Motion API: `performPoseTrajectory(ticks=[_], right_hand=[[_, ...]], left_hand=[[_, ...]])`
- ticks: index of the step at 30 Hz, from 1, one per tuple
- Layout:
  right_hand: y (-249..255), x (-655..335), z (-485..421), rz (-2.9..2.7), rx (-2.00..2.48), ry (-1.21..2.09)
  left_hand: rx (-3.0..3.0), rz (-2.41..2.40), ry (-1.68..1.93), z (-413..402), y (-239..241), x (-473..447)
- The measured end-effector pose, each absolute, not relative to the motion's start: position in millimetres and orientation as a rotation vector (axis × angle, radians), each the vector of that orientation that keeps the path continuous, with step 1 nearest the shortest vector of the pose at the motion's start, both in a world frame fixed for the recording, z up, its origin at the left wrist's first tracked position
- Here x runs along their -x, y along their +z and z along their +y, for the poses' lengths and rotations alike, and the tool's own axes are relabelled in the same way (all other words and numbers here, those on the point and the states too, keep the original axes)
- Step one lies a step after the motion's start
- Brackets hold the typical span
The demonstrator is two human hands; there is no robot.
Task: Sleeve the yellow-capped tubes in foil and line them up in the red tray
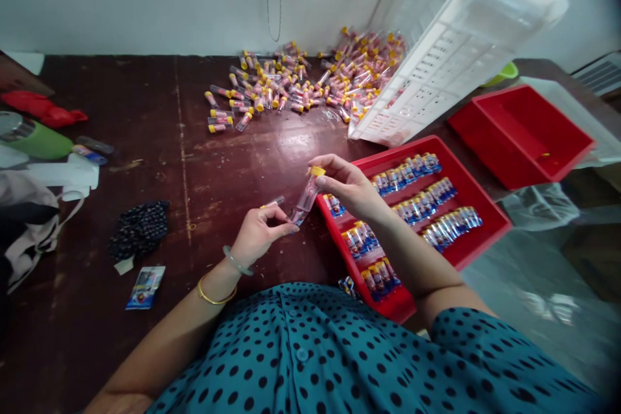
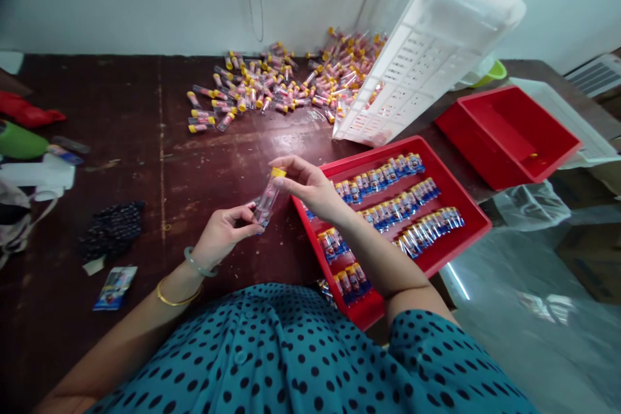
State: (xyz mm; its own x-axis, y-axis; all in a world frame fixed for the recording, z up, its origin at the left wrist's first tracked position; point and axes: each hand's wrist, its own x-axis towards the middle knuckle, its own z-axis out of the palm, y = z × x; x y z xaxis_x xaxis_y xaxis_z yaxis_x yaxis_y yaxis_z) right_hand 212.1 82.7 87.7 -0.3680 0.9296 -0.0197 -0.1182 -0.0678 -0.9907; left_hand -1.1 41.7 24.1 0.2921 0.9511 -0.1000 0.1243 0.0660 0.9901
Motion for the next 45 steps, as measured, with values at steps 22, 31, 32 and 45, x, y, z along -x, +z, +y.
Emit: performPoseTrajectory(ticks=[22,31,32,45], right_hand=[[31.9,-259.2,-6.2,-1.497,1.159,0.991],[25.2,-273.1,-13.7,-1.462,1.188,0.944],[26.4,-272.3,-14.5,-1.457,1.191,0.951],[14.9,-512.2,57.3,-1.254,2.075,0.428]], left_hand=[[-0.847,0.786,0.687,27.4,15.9,-82.3],[-0.901,0.833,0.648,26.6,17.6,-97.9],[-0.909,0.836,0.64,26.5,17.7,-99.9],[-1.226,1.182,0.61,45.4,11.6,-23.4]])
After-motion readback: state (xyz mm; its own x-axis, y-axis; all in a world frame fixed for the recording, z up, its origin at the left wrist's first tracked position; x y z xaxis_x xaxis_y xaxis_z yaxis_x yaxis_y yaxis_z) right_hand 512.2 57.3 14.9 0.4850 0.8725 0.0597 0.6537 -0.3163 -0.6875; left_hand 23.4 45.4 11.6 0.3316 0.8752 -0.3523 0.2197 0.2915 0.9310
